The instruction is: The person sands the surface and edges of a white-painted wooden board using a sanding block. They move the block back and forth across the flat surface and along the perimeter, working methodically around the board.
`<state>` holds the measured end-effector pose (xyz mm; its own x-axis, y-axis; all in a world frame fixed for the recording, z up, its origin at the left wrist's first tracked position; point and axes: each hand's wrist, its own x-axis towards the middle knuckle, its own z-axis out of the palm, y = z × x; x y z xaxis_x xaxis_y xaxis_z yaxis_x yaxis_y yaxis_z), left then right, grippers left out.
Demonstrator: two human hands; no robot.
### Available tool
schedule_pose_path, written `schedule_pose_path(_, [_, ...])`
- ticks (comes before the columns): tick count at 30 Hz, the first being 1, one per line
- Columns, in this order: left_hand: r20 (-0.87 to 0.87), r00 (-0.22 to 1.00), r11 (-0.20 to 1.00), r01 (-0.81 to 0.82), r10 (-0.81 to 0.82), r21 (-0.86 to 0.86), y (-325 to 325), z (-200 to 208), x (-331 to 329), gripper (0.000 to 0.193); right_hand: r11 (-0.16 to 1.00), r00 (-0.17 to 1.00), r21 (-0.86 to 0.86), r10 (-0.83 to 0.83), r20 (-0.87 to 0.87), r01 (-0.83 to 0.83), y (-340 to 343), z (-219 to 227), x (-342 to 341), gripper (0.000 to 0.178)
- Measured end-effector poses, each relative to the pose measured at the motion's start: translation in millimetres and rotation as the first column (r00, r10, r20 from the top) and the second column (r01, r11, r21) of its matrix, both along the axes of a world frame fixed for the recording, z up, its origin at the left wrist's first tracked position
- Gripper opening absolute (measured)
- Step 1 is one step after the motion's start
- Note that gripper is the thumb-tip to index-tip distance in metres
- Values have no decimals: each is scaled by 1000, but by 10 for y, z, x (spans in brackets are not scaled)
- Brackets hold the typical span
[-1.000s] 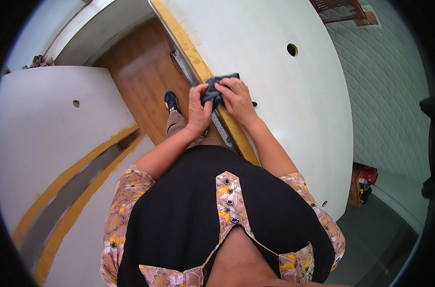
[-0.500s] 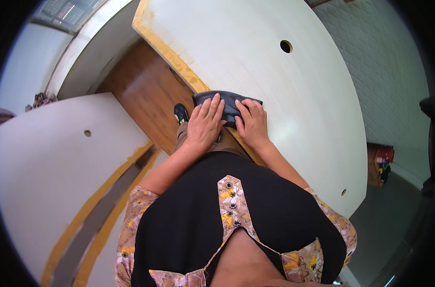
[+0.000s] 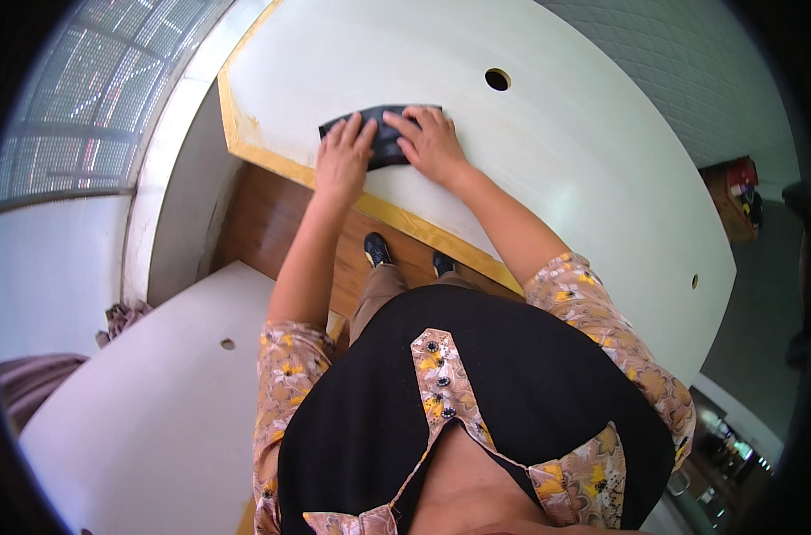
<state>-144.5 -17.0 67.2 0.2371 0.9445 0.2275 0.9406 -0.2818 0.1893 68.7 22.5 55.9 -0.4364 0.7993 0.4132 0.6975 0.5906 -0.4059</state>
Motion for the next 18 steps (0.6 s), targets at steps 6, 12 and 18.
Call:
schedule_pose_path(6, [45, 969, 954, 246, -242, -171, -923, 166, 99, 54, 992, 996, -121, 39, 80, -29, -1217, 144, 271, 49])
schedule_pose_path(12, [127, 888, 864, 459, -442, -205, -560, 226, 162, 60, 988, 988, -109, -93, 125, 107, -1343, 135, 329, 45])
schedule_pose_path(18, [36, 882, 878, 472, -471, -75, 755, 2, 699, 59, 913, 910, -14, -405, 86, 408, -173, -35, 656, 39])
